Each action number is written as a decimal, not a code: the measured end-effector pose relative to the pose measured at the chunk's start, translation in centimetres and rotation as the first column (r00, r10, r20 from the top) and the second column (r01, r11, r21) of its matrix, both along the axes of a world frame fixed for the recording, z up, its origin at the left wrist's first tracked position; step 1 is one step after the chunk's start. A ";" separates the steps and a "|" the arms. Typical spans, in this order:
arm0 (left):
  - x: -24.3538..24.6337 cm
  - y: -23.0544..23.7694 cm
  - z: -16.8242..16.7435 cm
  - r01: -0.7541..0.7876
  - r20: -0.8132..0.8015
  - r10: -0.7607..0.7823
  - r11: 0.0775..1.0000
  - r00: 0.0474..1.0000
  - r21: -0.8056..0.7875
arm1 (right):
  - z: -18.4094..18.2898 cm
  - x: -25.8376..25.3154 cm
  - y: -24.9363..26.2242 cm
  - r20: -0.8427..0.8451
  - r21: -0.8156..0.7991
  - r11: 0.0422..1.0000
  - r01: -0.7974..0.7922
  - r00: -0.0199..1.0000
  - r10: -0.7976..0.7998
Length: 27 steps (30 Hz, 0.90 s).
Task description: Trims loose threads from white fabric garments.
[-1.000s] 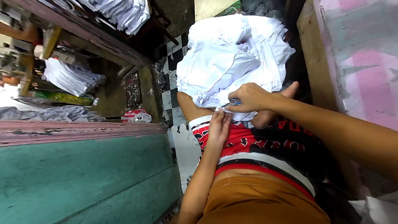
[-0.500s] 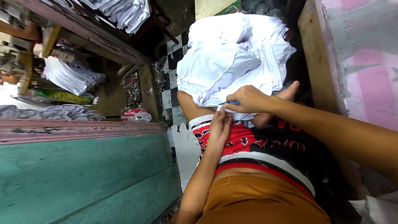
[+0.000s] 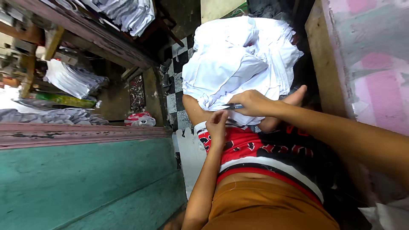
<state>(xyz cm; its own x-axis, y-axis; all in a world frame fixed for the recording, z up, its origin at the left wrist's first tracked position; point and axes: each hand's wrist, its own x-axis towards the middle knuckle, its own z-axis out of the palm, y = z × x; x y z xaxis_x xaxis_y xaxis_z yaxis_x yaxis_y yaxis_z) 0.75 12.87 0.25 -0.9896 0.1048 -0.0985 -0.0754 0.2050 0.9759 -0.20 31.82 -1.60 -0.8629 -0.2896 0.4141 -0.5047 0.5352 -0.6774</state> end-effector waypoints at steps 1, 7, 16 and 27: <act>-0.4 -0.5 -0.4 0.001 -0.121 -0.014 0.995 0.993 -0.102 | 0.2 -0.4 0.3 0.066 0.000 1.000 -0.007 0.998 0.006; -2.1 -1.2 -0.3 0.203 -0.199 -0.260 0.943 0.945 -0.265 | 1.2 -2.3 1.3 0.340 -0.101 0.993 -0.065 0.935 0.096; -4.1 2.0 -0.3 0.139 0.035 -0.140 0.990 0.990 0.028 | 2.7 -5.2 4.1 0.654 -0.065 0.993 -0.098 0.747 0.117; -3.6 2.0 -3.0 0.246 -0.315 -0.263 0.965 0.912 -0.094 | -0.1 -5.2 4.4 0.744 -0.182 0.973 -0.143 0.627 0.231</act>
